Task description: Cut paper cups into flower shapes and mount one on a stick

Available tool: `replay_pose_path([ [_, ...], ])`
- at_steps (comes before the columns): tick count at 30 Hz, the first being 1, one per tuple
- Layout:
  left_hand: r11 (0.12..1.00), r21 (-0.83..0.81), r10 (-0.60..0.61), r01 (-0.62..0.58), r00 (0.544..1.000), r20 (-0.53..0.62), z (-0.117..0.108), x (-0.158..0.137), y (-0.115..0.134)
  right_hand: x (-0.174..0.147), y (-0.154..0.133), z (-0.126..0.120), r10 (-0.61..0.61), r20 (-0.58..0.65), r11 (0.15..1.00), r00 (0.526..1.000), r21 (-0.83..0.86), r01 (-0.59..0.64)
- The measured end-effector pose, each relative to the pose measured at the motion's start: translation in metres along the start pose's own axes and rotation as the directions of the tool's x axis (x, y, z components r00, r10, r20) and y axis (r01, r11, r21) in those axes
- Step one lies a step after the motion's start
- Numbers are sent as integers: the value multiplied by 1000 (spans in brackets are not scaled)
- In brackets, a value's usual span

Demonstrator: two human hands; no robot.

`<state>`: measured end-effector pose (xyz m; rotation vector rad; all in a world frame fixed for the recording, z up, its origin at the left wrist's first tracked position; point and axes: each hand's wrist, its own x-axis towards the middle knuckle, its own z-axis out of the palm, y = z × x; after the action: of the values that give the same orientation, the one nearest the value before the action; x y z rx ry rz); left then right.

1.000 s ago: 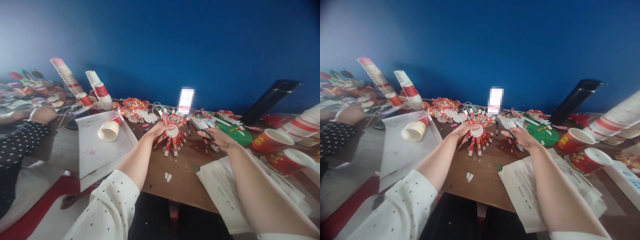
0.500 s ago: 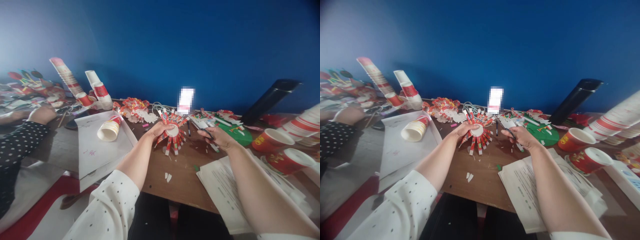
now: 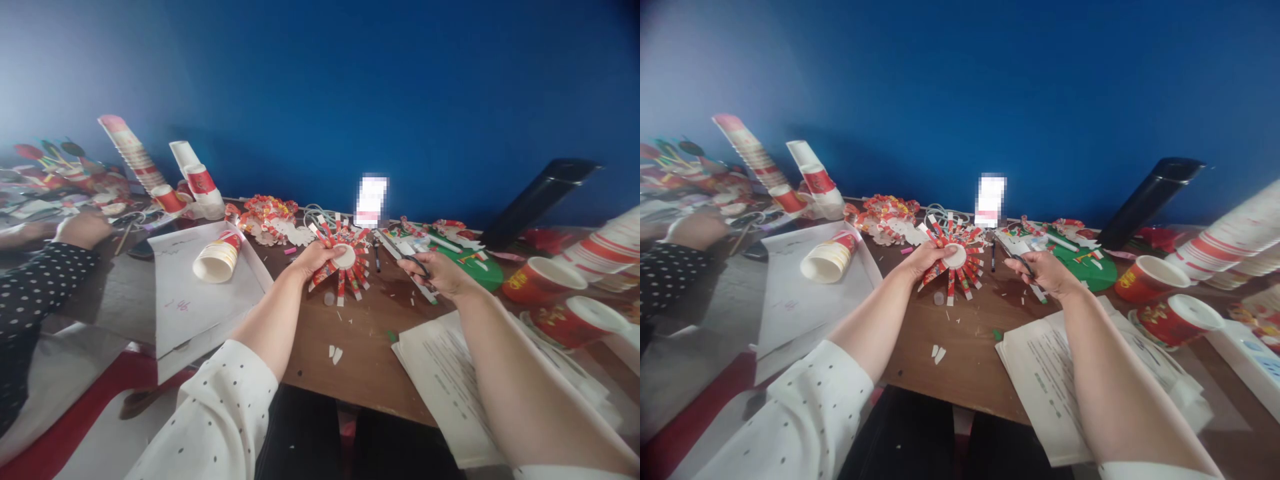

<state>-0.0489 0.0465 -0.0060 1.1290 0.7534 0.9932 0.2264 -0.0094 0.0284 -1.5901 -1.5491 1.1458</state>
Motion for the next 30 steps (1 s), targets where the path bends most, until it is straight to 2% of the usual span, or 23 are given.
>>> replay_pose_path([
  [4,999,31,25,-26,999,34,-1,0,0,-1,-1,1,20,0,998,1000,51,-20],
  [8,998,65,-6,2,998,70,-1,-2,2,-2,-1,2,77,104,995,992,57,-84],
  [11,995,93,-37,27,993,108,-1,-4,5,-3,0,2,100,131,992,986,62,-109],
  [18,987,158,-42,15,984,173,0,-7,8,-2,4,0,73,241,994,968,61,-91],
  [25,990,139,-26,5,988,149,-1,-6,6,-4,3,-2,73,251,996,965,28,-82],
  [30,991,137,-26,2,984,177,-1,-7,7,-4,3,-4,73,253,995,965,49,-88],
])
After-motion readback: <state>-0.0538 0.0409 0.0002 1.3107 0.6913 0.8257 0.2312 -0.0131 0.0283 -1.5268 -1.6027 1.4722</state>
